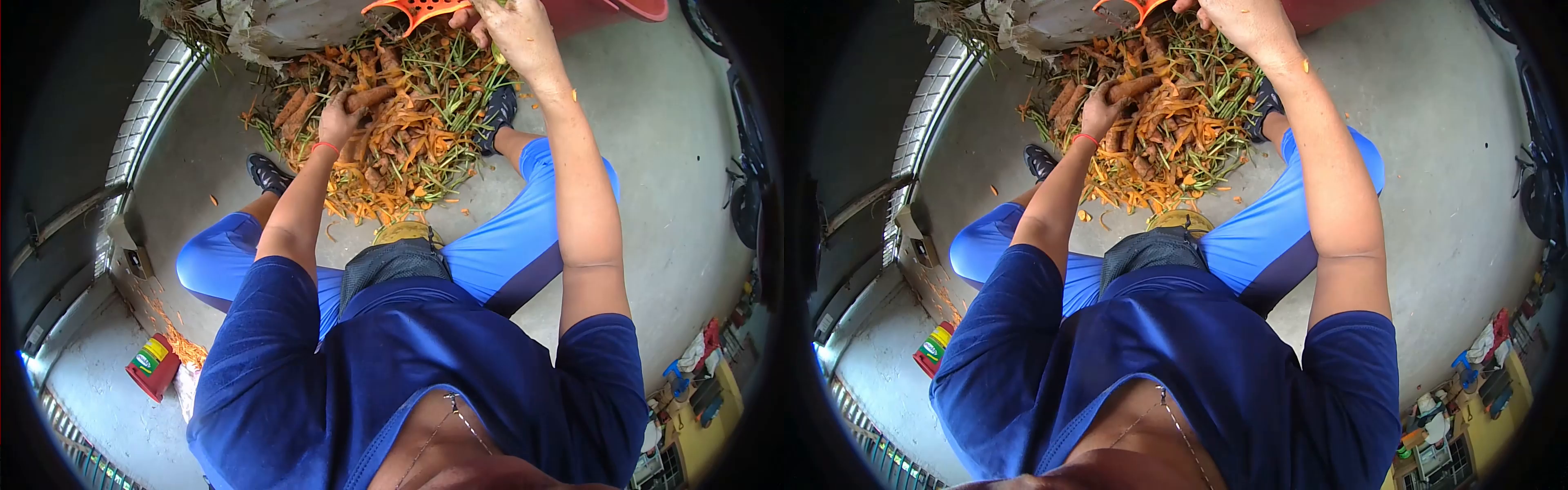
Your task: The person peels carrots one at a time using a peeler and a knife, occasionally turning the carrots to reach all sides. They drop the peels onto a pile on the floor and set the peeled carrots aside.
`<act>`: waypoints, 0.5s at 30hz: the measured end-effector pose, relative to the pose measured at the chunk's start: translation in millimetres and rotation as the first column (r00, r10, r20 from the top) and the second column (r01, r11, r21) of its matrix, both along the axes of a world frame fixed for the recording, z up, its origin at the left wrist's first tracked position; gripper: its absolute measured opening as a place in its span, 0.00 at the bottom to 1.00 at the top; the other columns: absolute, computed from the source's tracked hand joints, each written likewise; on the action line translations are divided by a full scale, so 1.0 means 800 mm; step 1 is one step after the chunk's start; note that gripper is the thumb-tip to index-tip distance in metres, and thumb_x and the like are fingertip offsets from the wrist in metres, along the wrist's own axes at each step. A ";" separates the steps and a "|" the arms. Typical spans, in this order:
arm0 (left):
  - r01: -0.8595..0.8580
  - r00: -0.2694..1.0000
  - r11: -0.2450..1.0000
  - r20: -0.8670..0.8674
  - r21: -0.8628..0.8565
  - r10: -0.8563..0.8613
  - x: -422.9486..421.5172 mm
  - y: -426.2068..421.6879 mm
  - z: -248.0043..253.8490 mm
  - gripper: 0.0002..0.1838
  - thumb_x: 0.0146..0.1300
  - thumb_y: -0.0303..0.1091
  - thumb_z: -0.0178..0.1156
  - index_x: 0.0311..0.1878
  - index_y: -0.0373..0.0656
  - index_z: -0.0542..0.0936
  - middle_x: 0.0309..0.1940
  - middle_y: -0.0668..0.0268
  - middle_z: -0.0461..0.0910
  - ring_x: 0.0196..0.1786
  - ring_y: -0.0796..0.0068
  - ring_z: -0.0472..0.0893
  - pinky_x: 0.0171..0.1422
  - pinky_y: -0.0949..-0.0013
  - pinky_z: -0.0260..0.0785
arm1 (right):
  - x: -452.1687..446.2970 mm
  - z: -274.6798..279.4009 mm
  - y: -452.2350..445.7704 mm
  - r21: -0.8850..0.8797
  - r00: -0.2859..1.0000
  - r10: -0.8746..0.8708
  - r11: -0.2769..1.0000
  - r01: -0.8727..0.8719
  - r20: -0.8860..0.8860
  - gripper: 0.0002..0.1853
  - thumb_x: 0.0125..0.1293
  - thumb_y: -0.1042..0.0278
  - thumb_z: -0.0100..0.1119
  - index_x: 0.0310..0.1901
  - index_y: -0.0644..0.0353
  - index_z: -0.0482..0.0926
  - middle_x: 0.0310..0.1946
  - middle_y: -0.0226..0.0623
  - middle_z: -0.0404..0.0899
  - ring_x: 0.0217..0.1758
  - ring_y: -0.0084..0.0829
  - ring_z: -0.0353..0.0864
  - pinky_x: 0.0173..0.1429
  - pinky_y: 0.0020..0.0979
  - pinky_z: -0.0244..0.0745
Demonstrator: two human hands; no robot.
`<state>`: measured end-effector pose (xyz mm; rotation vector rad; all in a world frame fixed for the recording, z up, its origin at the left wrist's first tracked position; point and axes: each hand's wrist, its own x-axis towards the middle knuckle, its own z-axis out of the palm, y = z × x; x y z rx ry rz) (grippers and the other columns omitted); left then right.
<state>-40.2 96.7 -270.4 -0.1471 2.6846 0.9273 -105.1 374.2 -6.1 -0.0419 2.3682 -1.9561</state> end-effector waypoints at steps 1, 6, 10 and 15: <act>-0.013 1.000 1.000 -0.003 0.002 0.013 -0.001 0.006 -0.001 0.27 0.56 0.37 0.68 0.60 0.46 0.75 0.59 0.54 0.73 0.58 0.53 0.75 0.61 0.58 0.70 | -0.001 -0.001 0.000 -0.016 1.000 0.003 1.000 -0.003 0.004 0.18 0.72 0.62 0.54 0.56 0.66 0.69 0.21 0.31 0.78 0.15 0.18 0.70 0.20 0.21 0.65; 0.071 0.996 0.997 -0.059 0.004 -0.071 -0.004 0.012 0.000 0.17 0.56 0.31 0.66 0.50 0.42 0.77 0.51 0.55 0.77 0.54 0.54 0.76 0.57 0.58 0.70 | -0.005 -0.005 -0.008 -0.041 1.000 0.020 0.999 -0.020 0.000 0.21 0.72 0.62 0.54 0.60 0.66 0.67 0.22 0.32 0.77 0.15 0.17 0.69 0.21 0.20 0.65; 0.081 0.988 0.995 -0.139 0.055 -0.073 -0.020 0.001 0.002 0.14 0.57 0.31 0.64 0.47 0.42 0.77 0.42 0.56 0.82 0.46 0.53 0.81 0.52 0.59 0.74 | -0.004 -0.002 -0.012 -0.036 1.000 0.024 0.999 -0.023 0.016 0.21 0.72 0.62 0.54 0.60 0.65 0.68 0.21 0.31 0.78 0.15 0.17 0.69 0.21 0.21 0.65; -0.326 0.894 0.908 -0.227 0.262 0.387 -0.053 -0.023 0.019 0.13 0.60 0.33 0.61 0.47 0.39 0.79 0.40 0.50 0.84 0.43 0.51 0.83 0.46 0.57 0.76 | -0.002 -0.001 -0.011 0.020 1.000 0.019 1.000 -0.019 0.004 0.21 0.72 0.62 0.54 0.61 0.64 0.67 0.21 0.31 0.78 0.15 0.16 0.68 0.20 0.20 0.64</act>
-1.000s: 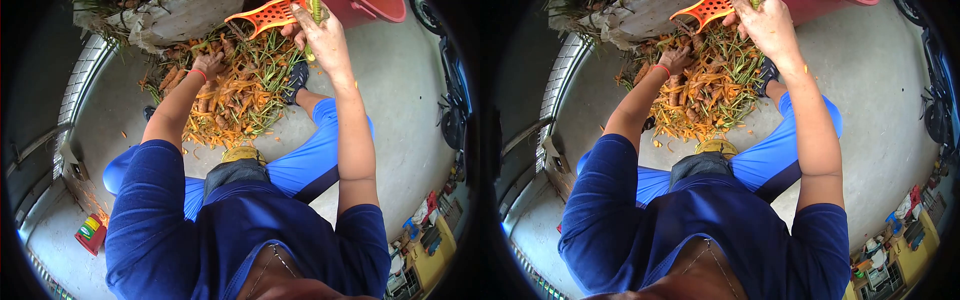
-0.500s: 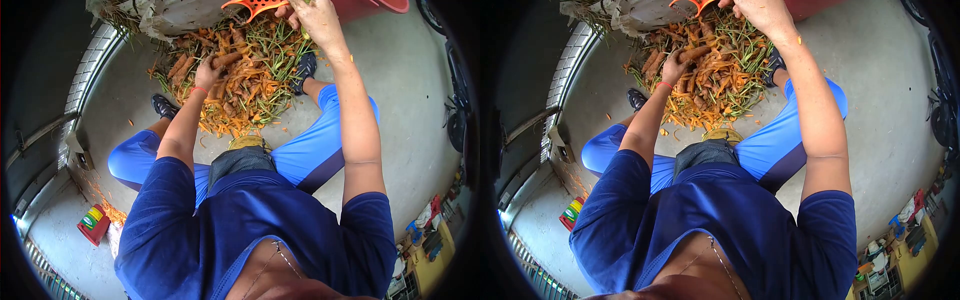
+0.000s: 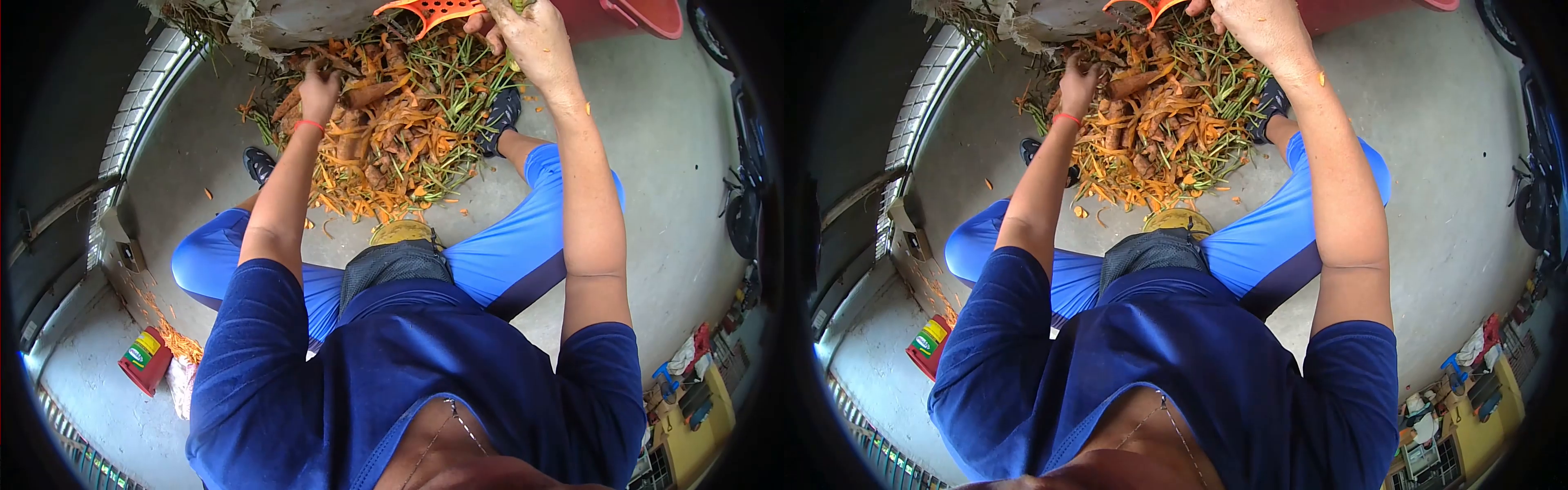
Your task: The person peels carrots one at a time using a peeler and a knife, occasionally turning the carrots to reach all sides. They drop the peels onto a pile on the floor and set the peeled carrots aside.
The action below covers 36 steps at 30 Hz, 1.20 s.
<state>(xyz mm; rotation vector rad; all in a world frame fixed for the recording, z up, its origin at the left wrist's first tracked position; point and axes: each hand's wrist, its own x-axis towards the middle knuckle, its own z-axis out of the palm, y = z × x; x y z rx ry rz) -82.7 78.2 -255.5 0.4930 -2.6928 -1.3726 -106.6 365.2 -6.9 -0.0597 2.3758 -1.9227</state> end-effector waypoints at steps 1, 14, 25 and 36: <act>0.045 0.993 0.991 0.117 -0.124 -0.031 -0.010 -0.014 -0.008 0.14 0.61 0.34 0.60 0.48 0.38 0.79 0.41 0.48 0.83 0.44 0.50 0.83 0.47 0.56 0.76 | 0.000 -0.001 -0.001 0.004 1.000 -0.006 1.000 0.006 0.013 0.21 0.72 0.61 0.54 0.61 0.64 0.67 0.21 0.31 0.78 0.15 0.16 0.68 0.20 0.20 0.64; 0.771 0.636 0.355 0.599 -0.529 -0.486 -0.001 0.044 -0.043 0.30 0.62 0.51 0.59 0.60 0.38 0.72 0.55 0.48 0.75 0.56 0.51 0.77 0.62 0.57 0.69 | -0.014 -0.001 -0.008 -0.320 0.988 0.059 0.947 -0.011 0.142 0.10 0.67 0.61 0.62 0.38 0.54 0.71 0.18 0.28 0.74 0.13 0.16 0.66 0.16 0.18 0.58; -0.042 0.926 0.351 0.169 0.935 -0.338 0.041 -0.032 0.233 0.29 0.63 0.43 0.64 0.58 0.34 0.67 0.43 0.58 0.76 0.42 0.67 0.81 0.43 0.71 0.78 | -0.013 0.013 -0.047 -0.386 0.988 0.124 0.919 -0.080 0.091 0.11 0.60 0.64 0.70 0.38 0.59 0.78 0.26 0.24 0.78 0.22 0.13 0.72 0.19 0.15 0.59; -0.018 1.000 0.082 0.018 0.996 0.000 0.049 -0.026 0.251 0.21 0.74 0.46 0.48 0.56 0.37 0.69 0.44 0.58 0.79 0.43 0.70 0.82 0.46 0.67 0.80 | 0.014 -0.024 -0.140 -0.176 0.950 0.311 0.936 -0.306 -0.003 0.12 0.64 0.58 0.66 0.37 0.57 0.80 0.20 0.21 0.74 0.20 0.10 0.68 0.22 0.16 0.60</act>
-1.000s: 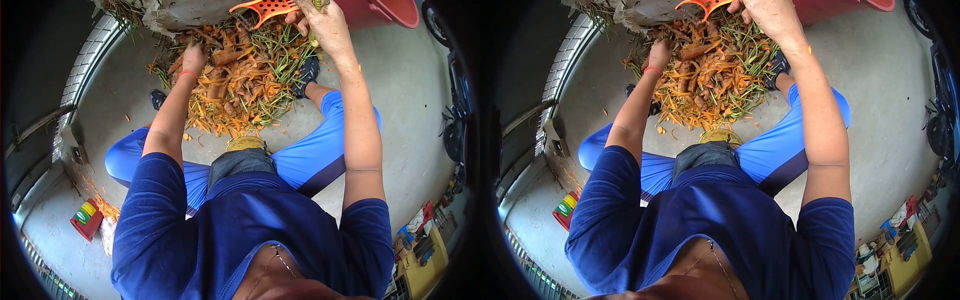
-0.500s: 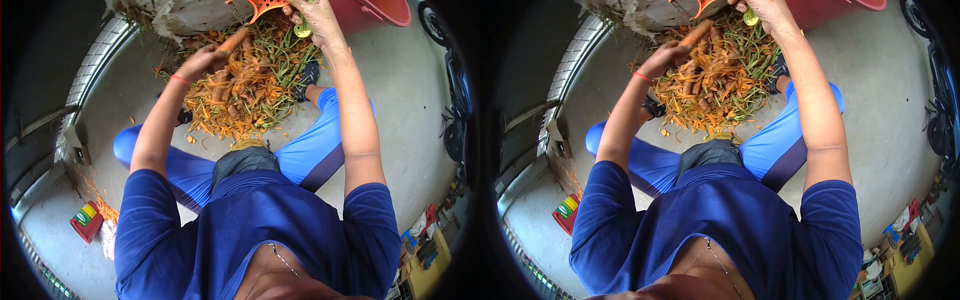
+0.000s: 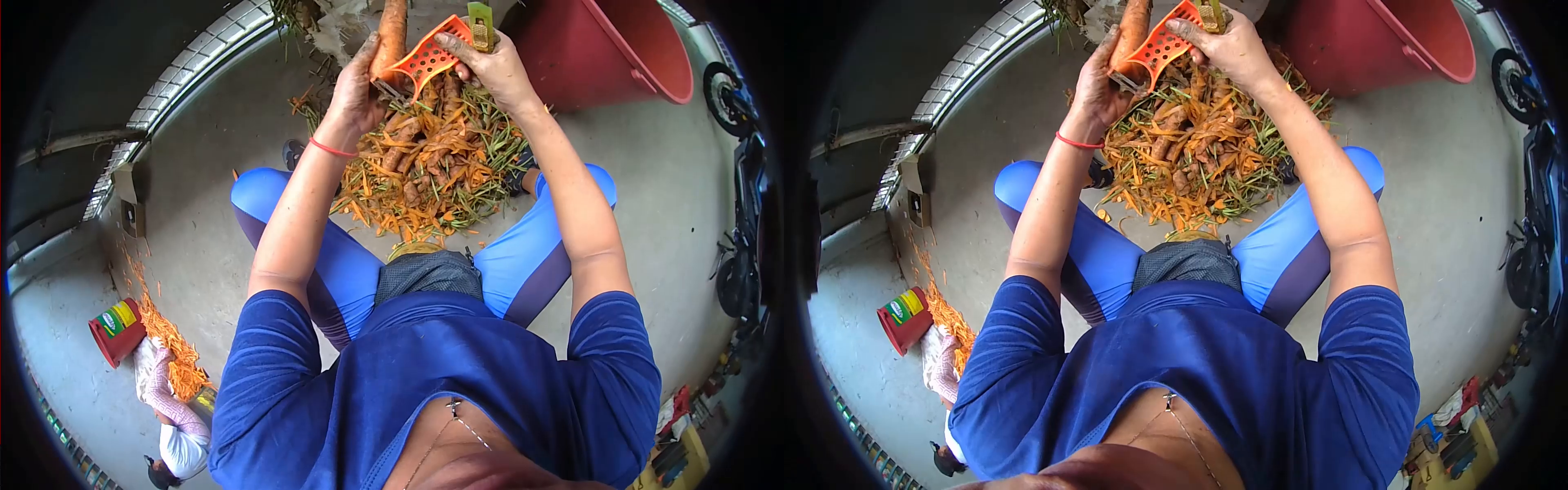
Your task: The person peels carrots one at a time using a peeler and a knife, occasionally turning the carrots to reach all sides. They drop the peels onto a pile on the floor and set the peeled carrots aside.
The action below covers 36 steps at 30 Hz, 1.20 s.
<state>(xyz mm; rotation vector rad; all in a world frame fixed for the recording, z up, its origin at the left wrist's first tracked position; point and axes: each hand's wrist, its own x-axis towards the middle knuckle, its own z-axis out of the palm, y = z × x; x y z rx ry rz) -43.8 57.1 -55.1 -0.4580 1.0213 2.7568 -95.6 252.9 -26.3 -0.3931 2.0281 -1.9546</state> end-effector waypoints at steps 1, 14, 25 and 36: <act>-0.012 1.000 1.000 -0.002 0.012 0.012 0.001 0.002 0.002 0.21 0.74 0.47 0.48 0.56 0.37 0.70 0.44 0.58 0.79 0.43 0.70 0.82 0.46 0.67 0.80 | -0.004 -0.010 -0.005 -0.020 0.998 -0.001 1.000 -0.001 -0.070 0.12 0.64 0.58 0.66 0.36 0.57 0.79 0.21 0.20 0.73 0.21 0.09 0.67 0.23 0.16 0.60; -0.019 1.000 0.992 0.013 0.122 0.018 0.012 -0.002 -0.009 0.19 0.73 0.43 0.49 0.57 0.38 0.72 0.50 0.61 0.79 0.49 0.70 0.81 0.54 0.66 0.78 | -0.011 -0.015 -0.018 0.064 0.988 0.082 0.995 -0.074 -0.127 0.15 0.66 0.53 0.64 0.41 0.55 0.76 0.22 0.18 0.68 0.23 0.10 0.64 0.25 0.17 0.60; 0.231 0.973 0.972 0.004 -0.043 -0.231 0.035 -0.004 0.002 0.22 0.74 0.46 0.47 0.63 0.43 0.69 0.53 0.60 0.78 0.51 0.68 0.81 0.54 0.63 0.78 | -0.044 -0.009 0.018 0.041 0.999 0.012 0.999 -0.014 0.048 0.18 0.61 0.50 0.68 0.38 0.55 0.75 0.19 0.18 0.67 0.17 0.11 0.63 0.22 0.16 0.62; 0.212 0.977 0.963 0.023 -0.164 -0.211 0.051 -0.032 -0.019 0.25 0.74 0.46 0.45 0.69 0.45 0.64 0.58 0.65 0.74 0.52 0.74 0.77 0.53 0.68 0.73 | -0.094 0.000 0.050 0.061 0.950 -0.311 0.948 0.313 -0.039 0.13 0.68 0.55 0.61 0.41 0.52 0.71 0.15 0.20 0.62 0.11 0.16 0.58 0.14 0.22 0.52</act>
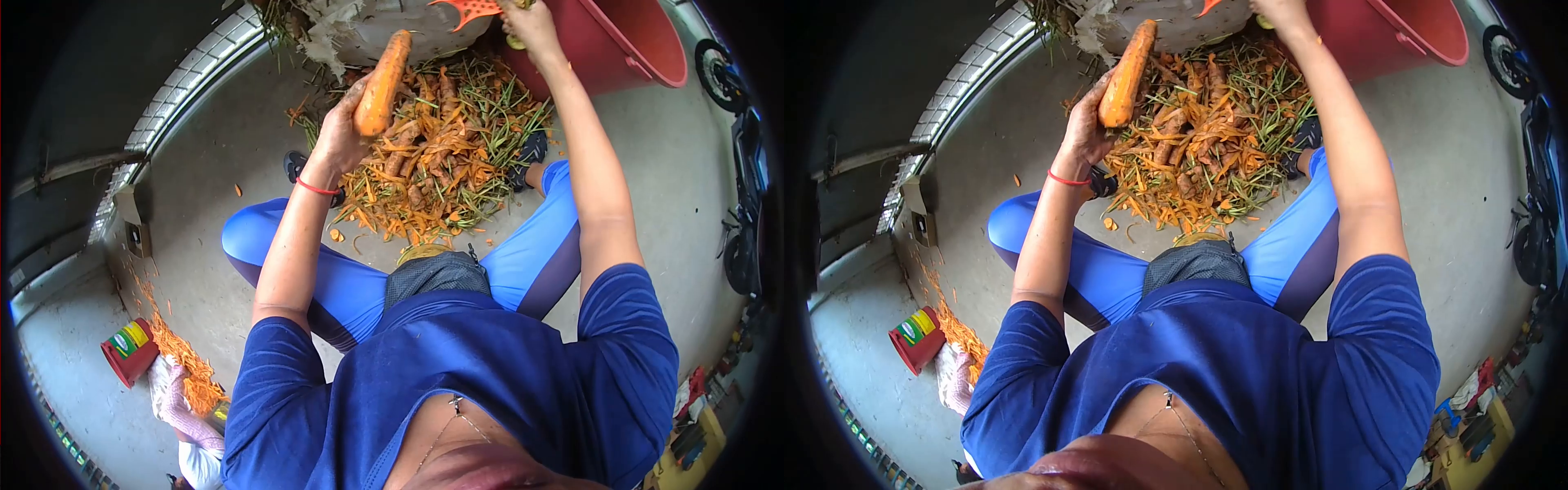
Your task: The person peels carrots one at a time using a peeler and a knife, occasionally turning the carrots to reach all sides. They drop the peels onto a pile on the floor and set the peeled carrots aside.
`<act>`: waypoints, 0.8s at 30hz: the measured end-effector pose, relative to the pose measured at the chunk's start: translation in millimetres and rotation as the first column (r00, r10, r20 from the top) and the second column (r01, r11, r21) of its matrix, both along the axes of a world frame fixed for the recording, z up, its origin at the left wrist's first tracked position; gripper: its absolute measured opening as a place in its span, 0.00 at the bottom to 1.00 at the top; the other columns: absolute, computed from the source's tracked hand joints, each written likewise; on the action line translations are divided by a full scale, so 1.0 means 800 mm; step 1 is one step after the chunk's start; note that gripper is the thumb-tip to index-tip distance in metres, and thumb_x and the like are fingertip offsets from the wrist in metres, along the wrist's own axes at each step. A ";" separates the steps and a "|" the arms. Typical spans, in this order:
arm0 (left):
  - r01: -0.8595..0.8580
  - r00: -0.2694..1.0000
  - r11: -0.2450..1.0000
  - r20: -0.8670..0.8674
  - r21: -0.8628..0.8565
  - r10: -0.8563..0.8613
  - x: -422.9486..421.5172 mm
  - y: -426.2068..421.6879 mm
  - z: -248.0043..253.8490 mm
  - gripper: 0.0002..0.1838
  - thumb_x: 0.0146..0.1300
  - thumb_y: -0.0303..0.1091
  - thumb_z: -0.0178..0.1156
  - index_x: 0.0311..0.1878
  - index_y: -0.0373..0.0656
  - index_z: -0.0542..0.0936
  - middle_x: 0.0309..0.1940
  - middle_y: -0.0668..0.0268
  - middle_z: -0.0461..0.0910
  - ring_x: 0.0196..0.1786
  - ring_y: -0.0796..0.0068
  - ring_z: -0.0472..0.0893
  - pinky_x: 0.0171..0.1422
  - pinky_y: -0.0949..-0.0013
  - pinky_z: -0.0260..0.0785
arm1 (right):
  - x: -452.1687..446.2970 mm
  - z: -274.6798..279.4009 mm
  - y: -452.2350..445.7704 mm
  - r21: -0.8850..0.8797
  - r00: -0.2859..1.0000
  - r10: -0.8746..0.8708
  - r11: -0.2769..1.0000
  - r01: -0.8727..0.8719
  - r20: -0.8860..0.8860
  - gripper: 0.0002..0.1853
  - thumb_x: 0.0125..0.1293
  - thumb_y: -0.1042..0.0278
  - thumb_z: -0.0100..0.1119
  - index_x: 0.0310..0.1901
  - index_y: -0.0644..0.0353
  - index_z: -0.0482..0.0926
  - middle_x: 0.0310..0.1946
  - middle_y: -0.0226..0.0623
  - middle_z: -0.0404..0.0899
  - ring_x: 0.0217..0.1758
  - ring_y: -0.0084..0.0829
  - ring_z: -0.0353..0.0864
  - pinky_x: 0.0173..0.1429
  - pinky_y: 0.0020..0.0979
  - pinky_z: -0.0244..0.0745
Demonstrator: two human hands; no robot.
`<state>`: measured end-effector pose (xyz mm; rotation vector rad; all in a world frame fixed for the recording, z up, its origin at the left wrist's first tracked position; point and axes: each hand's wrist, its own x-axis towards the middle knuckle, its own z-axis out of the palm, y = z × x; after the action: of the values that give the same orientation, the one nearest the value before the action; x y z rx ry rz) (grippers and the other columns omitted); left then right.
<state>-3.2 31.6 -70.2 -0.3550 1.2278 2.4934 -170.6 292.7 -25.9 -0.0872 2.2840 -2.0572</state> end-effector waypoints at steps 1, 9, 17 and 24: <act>-0.038 0.999 0.999 0.006 -0.012 0.038 -0.004 -0.003 -0.003 0.26 0.74 0.46 0.46 0.69 0.44 0.63 0.57 0.62 0.75 0.53 0.71 0.78 0.53 0.67 0.75 | 0.020 0.004 -0.016 -0.135 0.992 0.128 0.982 -0.129 -0.013 0.14 0.67 0.54 0.61 0.41 0.52 0.69 0.15 0.20 0.61 0.12 0.15 0.58 0.14 0.21 0.51; -0.146 0.900 0.873 -0.429 -0.466 -0.079 -0.015 0.000 0.005 0.30 0.73 0.45 0.49 0.72 0.42 0.58 0.67 0.58 0.65 0.66 0.67 0.70 0.64 0.61 0.73 | 0.044 -0.031 -0.050 -0.088 0.944 0.320 0.946 -0.313 0.084 0.15 0.64 0.52 0.66 0.34 0.54 0.74 0.20 0.16 0.64 0.20 0.08 0.60 0.22 0.16 0.58; -0.202 0.958 0.938 -0.257 -0.283 0.129 -0.017 -0.002 0.011 0.27 0.74 0.45 0.47 0.71 0.45 0.61 0.63 0.64 0.69 0.61 0.75 0.72 0.61 0.69 0.69 | 0.026 0.012 -0.011 -0.110 0.991 0.068 0.992 -0.055 0.114 0.14 0.65 0.55 0.65 0.36 0.51 0.69 0.16 0.20 0.61 0.13 0.14 0.58 0.15 0.20 0.50; -0.138 0.938 0.949 -0.345 -0.283 0.033 -0.026 0.013 0.010 0.27 0.74 0.46 0.48 0.71 0.43 0.61 0.63 0.64 0.69 0.62 0.75 0.71 0.64 0.71 0.66 | 0.028 -0.040 -0.034 -0.075 0.956 0.293 0.953 -0.292 -0.002 0.14 0.65 0.54 0.65 0.37 0.55 0.76 0.19 0.18 0.65 0.19 0.10 0.61 0.22 0.18 0.58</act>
<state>-24.1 42.3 -62.4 -0.0512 1.7777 2.5092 -147.9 265.6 -57.7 -0.3944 2.0415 -1.9814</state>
